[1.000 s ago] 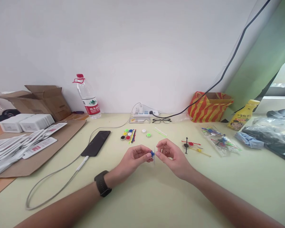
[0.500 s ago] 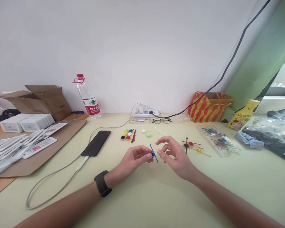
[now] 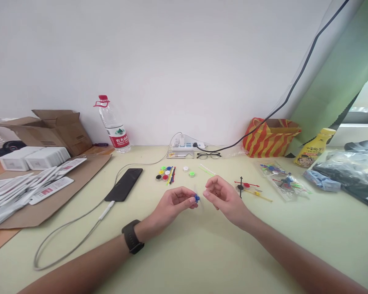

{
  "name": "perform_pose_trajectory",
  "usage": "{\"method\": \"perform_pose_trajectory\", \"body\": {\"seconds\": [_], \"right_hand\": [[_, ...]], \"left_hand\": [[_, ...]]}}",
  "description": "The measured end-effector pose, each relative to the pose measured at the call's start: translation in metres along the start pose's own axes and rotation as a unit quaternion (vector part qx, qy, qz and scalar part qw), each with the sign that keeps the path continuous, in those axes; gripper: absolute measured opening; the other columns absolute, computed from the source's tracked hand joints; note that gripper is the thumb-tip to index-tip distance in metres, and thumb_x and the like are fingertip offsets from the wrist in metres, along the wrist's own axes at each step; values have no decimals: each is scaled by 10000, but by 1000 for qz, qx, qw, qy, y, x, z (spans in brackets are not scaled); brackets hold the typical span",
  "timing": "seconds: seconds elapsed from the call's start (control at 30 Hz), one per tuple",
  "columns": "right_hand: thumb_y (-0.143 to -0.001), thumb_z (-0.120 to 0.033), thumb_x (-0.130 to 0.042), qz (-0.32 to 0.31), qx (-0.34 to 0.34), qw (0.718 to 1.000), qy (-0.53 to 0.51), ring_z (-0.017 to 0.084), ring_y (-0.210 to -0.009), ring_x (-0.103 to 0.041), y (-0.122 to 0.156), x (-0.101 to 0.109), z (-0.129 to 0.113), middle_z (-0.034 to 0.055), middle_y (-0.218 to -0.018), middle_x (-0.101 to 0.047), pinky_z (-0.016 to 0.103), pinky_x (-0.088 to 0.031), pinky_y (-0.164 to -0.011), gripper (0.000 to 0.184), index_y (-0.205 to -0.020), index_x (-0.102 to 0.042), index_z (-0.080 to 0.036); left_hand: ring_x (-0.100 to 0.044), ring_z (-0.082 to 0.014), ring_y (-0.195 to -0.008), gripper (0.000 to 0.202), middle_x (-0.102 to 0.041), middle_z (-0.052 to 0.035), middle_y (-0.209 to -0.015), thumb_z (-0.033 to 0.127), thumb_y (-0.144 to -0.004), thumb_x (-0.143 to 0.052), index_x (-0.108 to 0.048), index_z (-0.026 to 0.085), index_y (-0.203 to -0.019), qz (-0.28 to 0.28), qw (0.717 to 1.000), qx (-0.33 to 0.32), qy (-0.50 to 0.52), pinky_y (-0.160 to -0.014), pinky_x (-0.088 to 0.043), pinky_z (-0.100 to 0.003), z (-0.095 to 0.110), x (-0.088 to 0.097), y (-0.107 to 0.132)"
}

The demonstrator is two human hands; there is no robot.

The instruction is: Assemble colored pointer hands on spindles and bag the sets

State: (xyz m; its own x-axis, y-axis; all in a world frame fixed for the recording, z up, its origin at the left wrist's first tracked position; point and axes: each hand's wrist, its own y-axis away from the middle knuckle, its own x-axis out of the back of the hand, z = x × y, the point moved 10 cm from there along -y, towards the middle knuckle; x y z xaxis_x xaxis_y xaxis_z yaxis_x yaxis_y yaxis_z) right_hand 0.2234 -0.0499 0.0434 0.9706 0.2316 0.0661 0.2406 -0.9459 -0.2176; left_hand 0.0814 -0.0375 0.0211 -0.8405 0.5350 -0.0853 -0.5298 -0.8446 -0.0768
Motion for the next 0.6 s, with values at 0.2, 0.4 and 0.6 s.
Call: {"method": "perform_pose_trajectory", "body": {"seconds": [0.2,0.4,0.6], "right_hand": [[-924,-477,-702,-30,29,995,87,151,-776,-597,3,-10,-1,37,-1030,-630,305,-500,-650,311,-1052,-538,-246],[-977,-430,-629,-19,53,992,114,158,-789,-617,4,-7,-8,47,-1051,-642,318,-537,-663,218,-1067,-558,-245],[-1014,-392,-547,68,115,974,181,180,-856,-625,10,9,-24,124,-1436,-514,375,-584,-707,393,-1384,-453,-302]], "left_hand": [[-640,-183,-870,267,-710,-68,-929,398,-883,-797,-741,161,-993,-14,1000,-4,1,-851,-517,-328,1,-4,1],[-628,-185,-876,261,-701,-76,-937,393,-898,-782,-738,157,-1003,-19,1000,-5,-3,-837,-511,-322,2,-4,1],[-619,-174,-871,240,-677,-64,-937,376,-899,-784,-735,162,-996,-12,1000,0,1,-835,-520,-312,2,-3,1]]}}
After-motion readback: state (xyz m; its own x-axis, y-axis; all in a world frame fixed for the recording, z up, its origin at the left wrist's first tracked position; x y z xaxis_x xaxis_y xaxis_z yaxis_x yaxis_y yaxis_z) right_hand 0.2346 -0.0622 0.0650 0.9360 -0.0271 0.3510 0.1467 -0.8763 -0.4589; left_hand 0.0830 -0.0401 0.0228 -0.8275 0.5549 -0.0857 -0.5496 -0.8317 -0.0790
